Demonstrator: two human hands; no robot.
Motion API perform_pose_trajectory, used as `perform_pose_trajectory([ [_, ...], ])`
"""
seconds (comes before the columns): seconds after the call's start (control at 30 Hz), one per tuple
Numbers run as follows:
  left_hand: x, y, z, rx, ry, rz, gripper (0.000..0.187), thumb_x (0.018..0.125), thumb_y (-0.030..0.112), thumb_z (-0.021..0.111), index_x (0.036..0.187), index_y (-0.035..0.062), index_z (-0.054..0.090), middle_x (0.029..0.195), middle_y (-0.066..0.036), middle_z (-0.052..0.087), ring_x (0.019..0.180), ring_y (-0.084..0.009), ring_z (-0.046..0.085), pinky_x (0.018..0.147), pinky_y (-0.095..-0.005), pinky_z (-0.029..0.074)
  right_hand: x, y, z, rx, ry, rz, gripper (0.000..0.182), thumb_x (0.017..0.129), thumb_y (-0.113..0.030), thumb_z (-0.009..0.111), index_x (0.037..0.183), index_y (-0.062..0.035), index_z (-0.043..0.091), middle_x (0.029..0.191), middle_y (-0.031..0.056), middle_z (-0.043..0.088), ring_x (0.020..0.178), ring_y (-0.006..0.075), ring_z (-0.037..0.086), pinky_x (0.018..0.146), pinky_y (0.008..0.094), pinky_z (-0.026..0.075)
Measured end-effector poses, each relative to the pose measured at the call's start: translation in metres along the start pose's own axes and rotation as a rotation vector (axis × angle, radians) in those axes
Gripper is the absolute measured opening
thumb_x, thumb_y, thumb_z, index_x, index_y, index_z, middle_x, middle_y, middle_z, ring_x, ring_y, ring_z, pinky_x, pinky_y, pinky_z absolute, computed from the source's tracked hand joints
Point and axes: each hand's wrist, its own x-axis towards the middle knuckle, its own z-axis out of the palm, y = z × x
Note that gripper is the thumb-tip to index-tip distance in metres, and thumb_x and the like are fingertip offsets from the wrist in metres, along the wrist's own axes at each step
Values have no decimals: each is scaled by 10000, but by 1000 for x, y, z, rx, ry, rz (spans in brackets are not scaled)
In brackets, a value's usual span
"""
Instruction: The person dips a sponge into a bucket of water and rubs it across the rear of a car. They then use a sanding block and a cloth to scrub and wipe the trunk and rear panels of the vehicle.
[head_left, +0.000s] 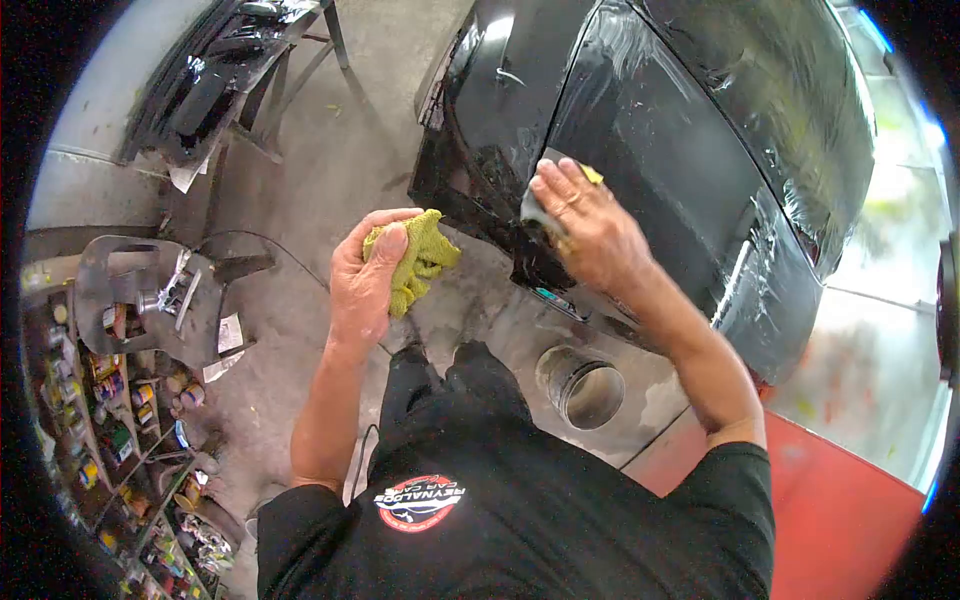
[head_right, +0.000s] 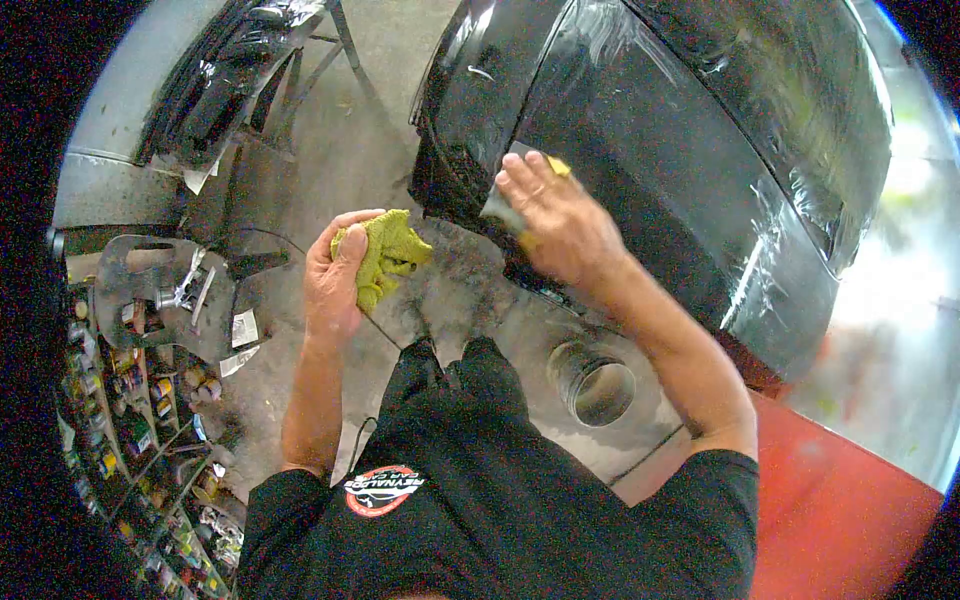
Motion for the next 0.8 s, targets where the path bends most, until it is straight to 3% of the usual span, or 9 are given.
perform_pose_trajectory([
  [0.1,5,-5,0,17,12,37,353,1057,303,639,1219,-7,681,1065,-58,726,910,-116,686,789,-277,578,42,68,-6,-235,64,-72,440,969,-128,535,1394,-23,589,1470,200,584,1366,380,558,1154,540,412],
  [0.2,1,-5,1,2,55,31,321,1055,277,650,1209,-2,692,1023,-30,708,869,-84,658,739,-251,561,99,128,-12,-153,195,157,386,1024,-203,503,1356,-29,595,1338,234,643,1247,413,610,1093,497,469],
  [0.33,-4,-4,-4,-9,44,-24,329,1053,297,651,1208,11,696,1018,-28,707,875,-83,658,746,-250,561,75,70,-4,-233,133,137,411,965,-159,560,1299,76,601,1325,295,628,1272,432,600,1132,463,447],
  [0.43,0,1,-3,-37,12,-58,337,1051,316,654,1200,19,700,1021,-20,699,879,-79,651,742,-250,559,-3,-7,1,16,-6,105,541,897,-61,622,1431,6,571,1557,247,485,1461,403,457,1233,483,341],
  [0.5,4,0,-3,-20,-20,-39,350,1049,325,653,1202,13,694,1046,-30,703,901,-91,659,766,-258,563,-5,9,-3,85,-39,56,554,909,-65,597,1459,-28,552,1576,212,478,1476,373,446,1235,499,325],
  [0.57,11,-7,-7,32,-51,25,373,1048,329,651,1214,-4,680,1094,-55,718,945,-120,682,822,-275,573,25,56,-5,-268,-36,6,533,945,-89,562,1473,-33,524,1556,223,493,1458,356,469,1216,526,339],
  [0.63,9,-8,-7,71,-41,35,375,1047,336,652,1207,-1,682,1095,-50,711,946,-116,674,821,-270,567,77,109,-11,-182,96,122,434,1019,-176,507,1424,-27,552,1479,254,544,1330,407,551,1117,594,399],
  [0.7,5,-6,-1,93,-38,33,376,1046,345,653,1201,3,684,1091,-45,705,944,-112,668,818,-268,562,99,136,-5,-239,218,142,438,1048,-261,504,1373,23,582,1410,266,586,1284,415,569,1094,540,433],
  [0.8,-5,4,6,89,-52,-3,348,1050,335,650,1199,23,689,1057,-24,696,910,-92,648,780,-254,553,84,93,0,-240,210,253,514,1033,-306,549,1356,94,563,1445,315,545,1326,441,542,1108,489,442],
])
